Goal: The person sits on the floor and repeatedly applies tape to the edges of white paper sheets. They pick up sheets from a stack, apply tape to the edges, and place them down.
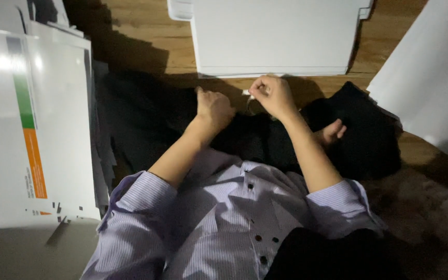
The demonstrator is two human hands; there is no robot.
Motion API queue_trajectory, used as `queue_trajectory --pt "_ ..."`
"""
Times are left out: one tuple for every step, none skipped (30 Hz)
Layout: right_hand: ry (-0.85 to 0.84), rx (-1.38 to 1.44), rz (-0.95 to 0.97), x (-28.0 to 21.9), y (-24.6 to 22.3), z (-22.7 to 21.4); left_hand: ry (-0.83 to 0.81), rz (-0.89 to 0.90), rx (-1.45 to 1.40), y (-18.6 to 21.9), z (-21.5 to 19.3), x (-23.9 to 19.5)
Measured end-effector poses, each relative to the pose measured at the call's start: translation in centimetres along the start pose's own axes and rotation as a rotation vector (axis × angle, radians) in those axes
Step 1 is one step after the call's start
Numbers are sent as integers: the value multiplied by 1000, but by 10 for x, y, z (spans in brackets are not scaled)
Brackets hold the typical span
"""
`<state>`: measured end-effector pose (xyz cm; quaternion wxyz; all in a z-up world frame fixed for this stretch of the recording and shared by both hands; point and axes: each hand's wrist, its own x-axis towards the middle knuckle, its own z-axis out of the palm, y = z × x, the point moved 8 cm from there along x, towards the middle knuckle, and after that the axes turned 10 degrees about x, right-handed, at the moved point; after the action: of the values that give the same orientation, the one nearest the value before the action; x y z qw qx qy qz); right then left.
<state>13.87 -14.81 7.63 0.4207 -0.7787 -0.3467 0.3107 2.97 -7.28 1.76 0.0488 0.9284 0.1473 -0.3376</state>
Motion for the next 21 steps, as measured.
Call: queue_trajectory --pt "3 -60 -18 7 -8 2 -35 44 56 6 -7 -14" --pt "8 -122 -40 16 -16 3 -66 89 111 12 -16 -26" --pt "-6 -128 -41 24 -22 10 -69 84 97 13 -25 -39" --pt "12 -84 -43 32 -29 16 -82 127 124 16 -34 -52" --pt "30 -40 -45 40 -36 21 -95 171 151 20 -43 -66" --pt "20 -41 -47 49 -29 30 -97 165 143 11 -50 -72" --pt "37 -63 -43 58 -21 37 -63 146 171 2 -59 -78" --pt "54 -84 -38 67 -13 43 -30 128 199 -7 -69 -84" --pt "45 -85 -40 72 -14 47 -33 122 192 -21 -60 -70" --pt "78 19 -37 75 -15 47 92 48 154 -39 -62 -57" --pt "112 124 -33 78 -16 47 216 -26 117 -58 -62 -46" --pt "100 120 -33 77 -19 44 212 -34 107 -65 -66 -36" --pt "106 105 7 75 -19 40 186 -139 46 -80 -69 -26" --pt "121 90 45 74 -19 34 164 -241 -11 -95 -72 -16" --pt "116 88 42 73 -19 32 164 -245 -15 -93 -53 0" --pt "149 148 100 69 -13 26 238 -264 -39 -90 -40 15" --pt "183 209 158 66 -6 19 311 -284 -64 -86 -28 29" --pt "184 204 164 64 -9 15 309 -279 -68 -88 -36 23" --pt "174 200 198 62 -11 12 220 -196 -155 -84 -39 21" --pt "168 199 228 60 -13 9 132 -114 -235 -81 -42 17" --pt "172 198 231 59 -15 7 132 -109 -235 -80 -39 19"
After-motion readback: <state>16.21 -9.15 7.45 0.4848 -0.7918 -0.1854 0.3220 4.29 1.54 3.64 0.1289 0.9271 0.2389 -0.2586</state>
